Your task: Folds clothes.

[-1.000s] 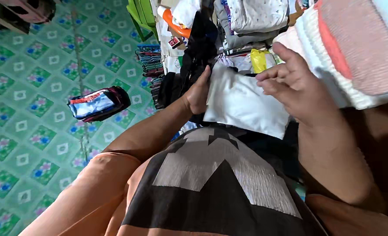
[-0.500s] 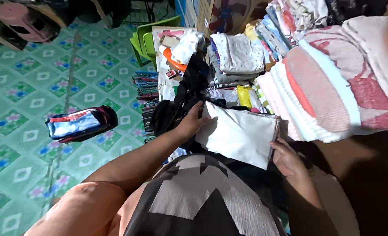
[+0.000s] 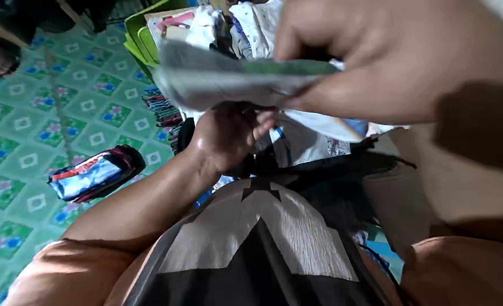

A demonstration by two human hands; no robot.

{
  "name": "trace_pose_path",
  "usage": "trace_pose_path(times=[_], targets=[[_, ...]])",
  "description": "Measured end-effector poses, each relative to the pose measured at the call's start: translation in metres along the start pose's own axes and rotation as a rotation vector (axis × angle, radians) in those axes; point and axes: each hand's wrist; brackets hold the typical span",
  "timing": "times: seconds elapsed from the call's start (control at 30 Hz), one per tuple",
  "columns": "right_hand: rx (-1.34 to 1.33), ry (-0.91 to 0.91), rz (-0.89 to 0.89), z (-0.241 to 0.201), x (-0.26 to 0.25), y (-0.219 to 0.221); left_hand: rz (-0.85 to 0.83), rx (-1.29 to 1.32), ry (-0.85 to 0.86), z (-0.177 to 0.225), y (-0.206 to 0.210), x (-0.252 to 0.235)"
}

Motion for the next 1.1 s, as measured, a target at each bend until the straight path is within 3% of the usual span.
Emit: trace_pose_path(times=[0.07, 0.17, 0.27, 0.37, 0.5, 0.57, 0.73, 0.87, 1.1], targets=[[0.177, -0.093, 0.008, -0.008, 0.036, -0.006, -0.063, 0.212, 0.094, 0.003, -0.013, -0.016], [0.267, -0.002, 0.114, 0.008, 0.094, -0.008, -0.073, 0.361, 0.115, 0.003, -0.009, -0.031], [0.339, 0.147, 0.362, 0.038, 0.156, 0.002, -0.26, 0.348, 0.138, -0.019, -0.021, -0.048], [0.115, 0.5, 0.688, 0.067, 0.224, 0.046, -0.22, 0.137, 0.004, -0.046, -0.035, -0.053], [-0.392, 1.227, 1.119, 0.101, 0.264, 0.137, -0.035, -0.186, -0.15, -0.07, -0.064, -0.065], [-0.608, 1.315, 1.192, 0.111, 0.27, 0.159, 0.012, -0.378, -0.156, -0.068, -0.062, -0.068], [-0.534, 1.309, 1.199, 0.116, 0.268, 0.152, 0.102, -0.683, -0.078, -0.065, -0.035, -0.076], [-0.476, 1.3, 0.987, 0.129, 0.274, 0.146, 0.205, -0.677, -0.027, -0.071, -0.032, -0.072], [-0.785, 1.294, 0.922, 0.135, 0.261, 0.119, 0.238, -0.788, -0.166, -0.064, -0.056, -0.064]])
Point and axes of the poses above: each hand's wrist, its own x-axis away from the middle knuckle, its own y-axis out of the palm, z = x × y, and after that the axes turned 10 degrees about -y, right-handed
